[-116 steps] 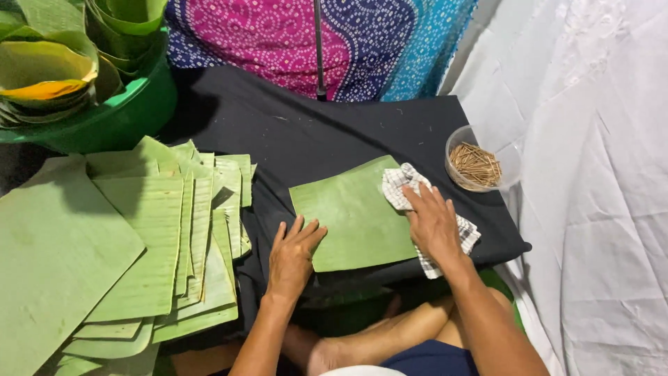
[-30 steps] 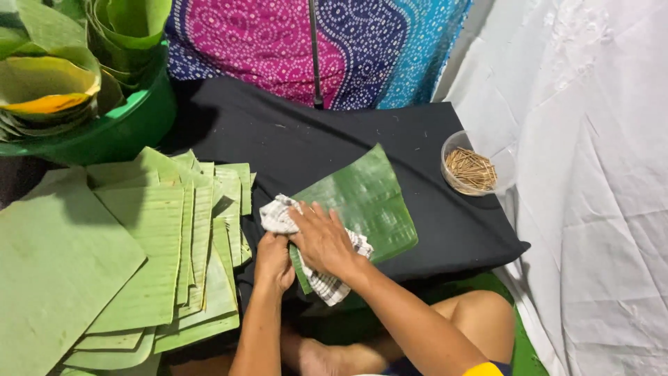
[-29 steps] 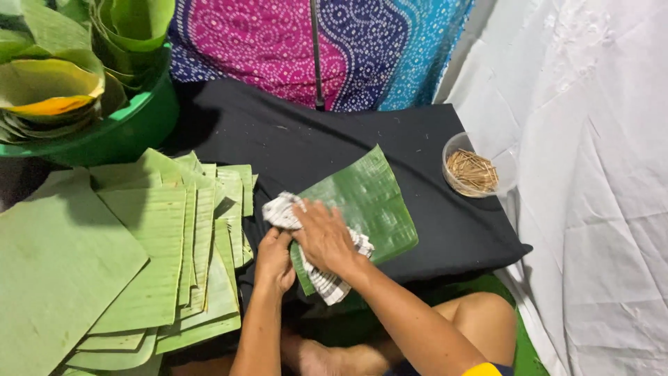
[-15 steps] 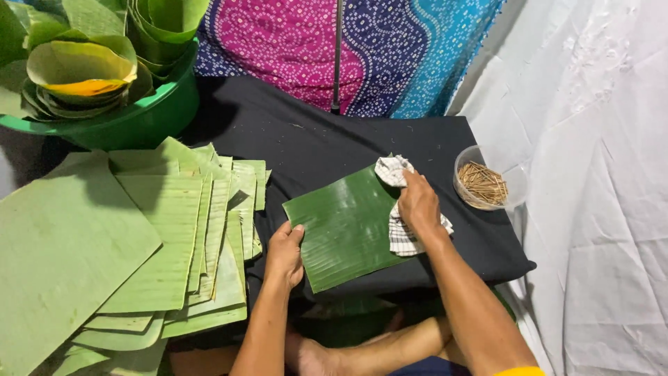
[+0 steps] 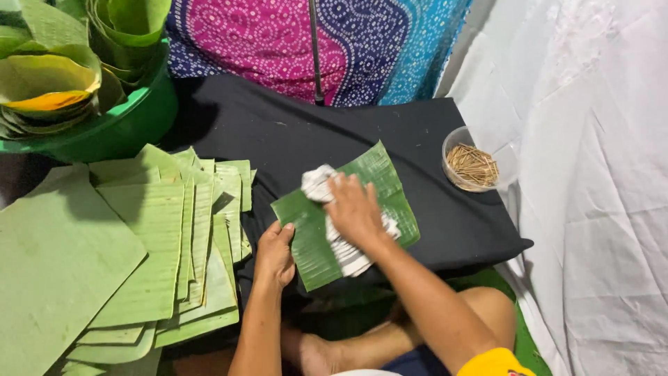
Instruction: Wiping banana leaves with a cloth, folding them into conical shapes, and securing them with toothpicks.
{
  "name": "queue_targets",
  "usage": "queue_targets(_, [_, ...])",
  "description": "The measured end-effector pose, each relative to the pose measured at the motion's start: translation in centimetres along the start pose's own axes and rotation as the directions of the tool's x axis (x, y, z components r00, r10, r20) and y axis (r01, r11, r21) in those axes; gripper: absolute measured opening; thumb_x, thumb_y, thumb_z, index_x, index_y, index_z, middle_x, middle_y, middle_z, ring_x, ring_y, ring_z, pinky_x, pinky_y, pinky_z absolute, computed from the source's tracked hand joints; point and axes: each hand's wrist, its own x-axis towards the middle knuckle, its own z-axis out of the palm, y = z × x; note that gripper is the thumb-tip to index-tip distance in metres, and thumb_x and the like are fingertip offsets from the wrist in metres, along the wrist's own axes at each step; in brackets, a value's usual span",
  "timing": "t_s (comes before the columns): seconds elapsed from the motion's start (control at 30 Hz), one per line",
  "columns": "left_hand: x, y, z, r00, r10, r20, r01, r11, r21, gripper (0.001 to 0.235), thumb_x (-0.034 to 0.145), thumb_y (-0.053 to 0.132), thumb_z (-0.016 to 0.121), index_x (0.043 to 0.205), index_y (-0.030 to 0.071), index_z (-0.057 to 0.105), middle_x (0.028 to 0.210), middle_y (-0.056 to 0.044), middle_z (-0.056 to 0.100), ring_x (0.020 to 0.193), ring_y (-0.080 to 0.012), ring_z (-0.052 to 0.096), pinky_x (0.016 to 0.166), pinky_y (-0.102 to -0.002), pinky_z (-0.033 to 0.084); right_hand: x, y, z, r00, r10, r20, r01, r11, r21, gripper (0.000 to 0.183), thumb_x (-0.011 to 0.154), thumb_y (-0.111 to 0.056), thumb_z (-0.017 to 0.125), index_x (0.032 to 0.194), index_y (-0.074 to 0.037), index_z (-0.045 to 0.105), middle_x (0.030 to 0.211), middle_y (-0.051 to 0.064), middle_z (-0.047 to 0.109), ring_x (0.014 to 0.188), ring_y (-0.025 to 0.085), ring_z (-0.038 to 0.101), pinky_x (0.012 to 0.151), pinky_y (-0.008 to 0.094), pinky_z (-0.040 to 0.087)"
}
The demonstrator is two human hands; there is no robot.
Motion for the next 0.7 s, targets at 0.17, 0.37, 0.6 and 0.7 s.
queue_targets(0.17, [-1.3,1.1,1.0,1.0,0.017,0.002,-0.017,0.998,0.053,0.036,0.103,0.007,0.056,0.138,0.0,0.061,0.121,-0.024,0.071,0.103,-0.0308,0.072,0.089,-0.05,0.059,-0.8,9.3,0.1,0.983,0.183,-0.031,-0.185,0.979,-0.086,0.052,0.098,-0.021,0.055,0.149,-0.013,0.055,0.147,0.019,0.058,0.143,0.04,0.046,0.113,0.067,0.031])
queue_targets(0.37, [-1.4,1.2,1.4,1.0,0.019,-0.005,-0.019,0.999,0.026,0.035,0.103,0.005,0.054,0.136,-0.004,0.06,0.115,-0.027,0.071,0.095,-0.0357,0.074,0.082,-0.052,0.061,-1.5,5.1,-1.9,0.942,0.125,-0.312,-0.061,0.977,0.205,0.048,0.085,0.001,0.05,0.128,-0.005,0.071,0.123,0.022,0.071,0.125,0.042,0.062,0.111,0.05,0.043])
queue_targets(0.6, [-3.0,2.4,2.3,1.0,0.015,-0.01,-0.014,0.991,0.135,0.042,0.103,0.007,0.054,0.145,0.002,0.054,0.136,-0.024,0.063,0.123,-0.0336,0.062,0.103,-0.053,0.05,-0.2,-4.0,2.9,0.991,-0.054,-0.122,0.071,0.988,0.134,0.05,0.096,-0.034,0.055,0.144,-0.02,0.057,0.14,0.016,0.062,0.134,0.038,0.056,0.11,0.067,0.037])
queue_targets(0.7, [-4.2,2.8,2.6,1.0,0.004,-0.02,-0.002,0.996,0.093,0.044,0.103,0.006,0.054,0.147,0.0,0.052,0.137,-0.026,0.062,0.125,-0.0322,0.06,0.104,-0.052,0.049,0.9,0.3,2.7,0.986,-0.048,-0.159,0.037,0.997,-0.071,0.053,0.095,-0.033,0.06,0.144,-0.014,0.059,0.141,0.019,0.062,0.133,0.039,0.057,0.107,0.069,0.04])
